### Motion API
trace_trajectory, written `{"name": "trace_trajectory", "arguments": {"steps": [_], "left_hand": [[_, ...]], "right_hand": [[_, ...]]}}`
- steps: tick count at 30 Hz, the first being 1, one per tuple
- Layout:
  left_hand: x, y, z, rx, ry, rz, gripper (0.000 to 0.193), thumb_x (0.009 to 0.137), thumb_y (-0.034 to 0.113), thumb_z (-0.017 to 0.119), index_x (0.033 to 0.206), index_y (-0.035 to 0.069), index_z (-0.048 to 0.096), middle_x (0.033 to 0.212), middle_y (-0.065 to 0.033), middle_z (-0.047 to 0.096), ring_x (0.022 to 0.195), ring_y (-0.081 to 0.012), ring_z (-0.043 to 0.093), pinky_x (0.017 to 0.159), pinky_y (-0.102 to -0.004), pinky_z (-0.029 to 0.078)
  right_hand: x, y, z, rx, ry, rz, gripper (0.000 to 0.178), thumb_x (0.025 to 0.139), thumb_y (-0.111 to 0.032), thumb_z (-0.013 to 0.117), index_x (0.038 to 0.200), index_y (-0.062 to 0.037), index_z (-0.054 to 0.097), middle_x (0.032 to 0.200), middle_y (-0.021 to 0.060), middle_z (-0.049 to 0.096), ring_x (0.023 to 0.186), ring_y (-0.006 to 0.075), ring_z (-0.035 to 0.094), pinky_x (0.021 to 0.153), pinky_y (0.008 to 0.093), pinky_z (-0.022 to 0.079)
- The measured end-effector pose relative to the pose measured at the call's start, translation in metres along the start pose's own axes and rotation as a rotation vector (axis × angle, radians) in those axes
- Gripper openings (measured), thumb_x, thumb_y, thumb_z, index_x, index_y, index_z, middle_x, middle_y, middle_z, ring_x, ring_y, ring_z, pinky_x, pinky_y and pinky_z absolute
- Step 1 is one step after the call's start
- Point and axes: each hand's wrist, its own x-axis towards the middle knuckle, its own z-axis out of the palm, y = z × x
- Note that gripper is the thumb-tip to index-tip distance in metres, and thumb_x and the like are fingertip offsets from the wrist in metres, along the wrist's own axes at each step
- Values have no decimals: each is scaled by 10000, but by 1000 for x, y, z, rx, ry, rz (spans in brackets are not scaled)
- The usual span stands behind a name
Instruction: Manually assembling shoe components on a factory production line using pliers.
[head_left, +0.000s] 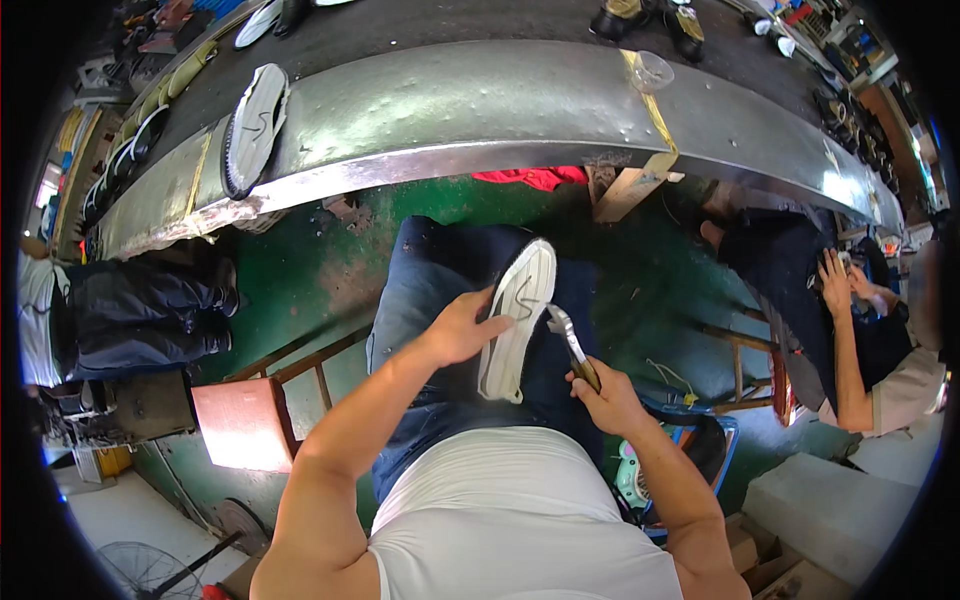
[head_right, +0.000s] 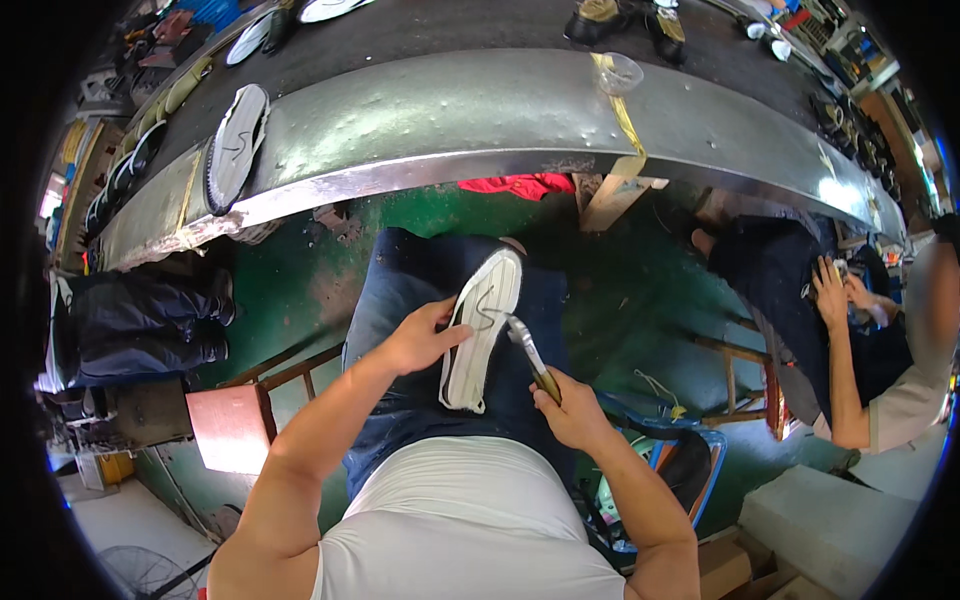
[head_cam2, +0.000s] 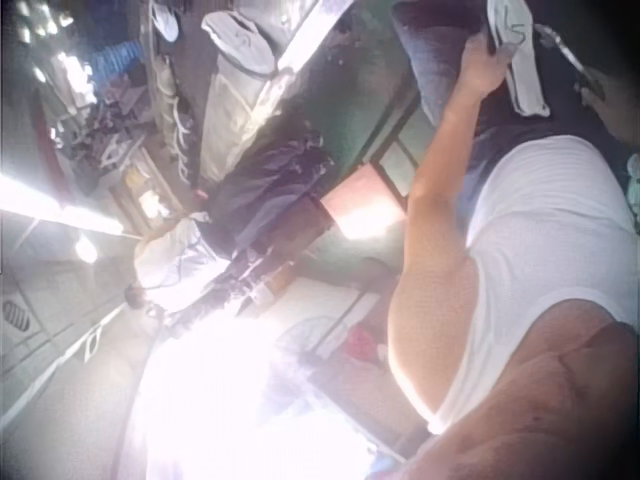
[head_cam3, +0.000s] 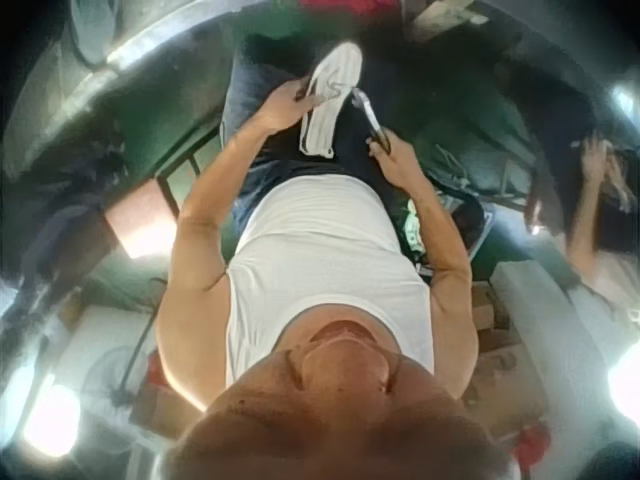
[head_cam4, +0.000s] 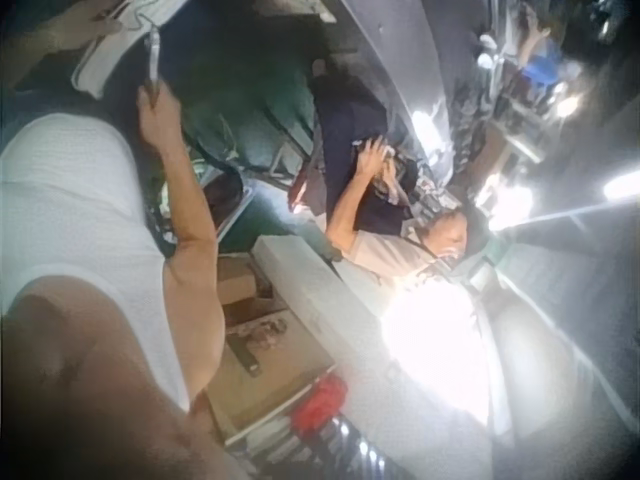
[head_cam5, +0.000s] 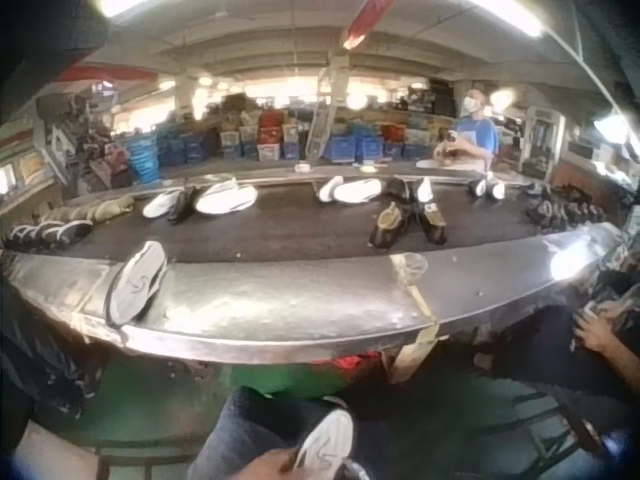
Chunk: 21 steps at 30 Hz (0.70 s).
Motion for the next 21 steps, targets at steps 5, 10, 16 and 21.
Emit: {"name": "trace_trajectory", "arguments": {"steps": [5, 10, 16, 21], "left_hand": [[-31, 28, 12, 253, 226, -42, 196, 935, 166, 577, 1040, 26, 665, 883, -226, 679, 828, -413, 665, 731, -462, 534], [-27, 36, 16, 482, 291, 146, 160, 908, 147, 591, 828, 9, 610, 732, -177, 659, 678, -370, 665, 619, -463, 536], [-34, 43, 24, 586, 304, 331, 237, 903, 188, 615, 955, -39, 658, 679, -143, 654, 608, -321, 662, 567, -427, 534], [3, 8, 18, -66, 367, -93, 499, 1055, 393, 435, 1178, -47, 637, 1173, -248, 653, 1122, -371, 617, 982, -401, 467]], "right_hand": [[13, -17, -9, -297, -145, -148, 488, 937, -165, 601, 1362, 46, 488, 1134, 258, 648, 1026, 426, 636, 907, 423, 503], [30, -16, -14, -468, -36, -472, 503, 936, -170, 601, 1357, 76, 473, 1126, 286, 631, 1037, 438, 629, 905, 467, 491], [53, -105, -56, -503, -540, 97, 322, 955, -251, 590, 1032, 61, 578, 914, 221, 668, 843, 360, 664, 742, 426, 517], [79, -127, -48, -759, -571, 101, 353, 985, -290, 562, 1002, 59, 612, 903, 234, 677, 878, 379, 674, 772, 456, 522]]}}
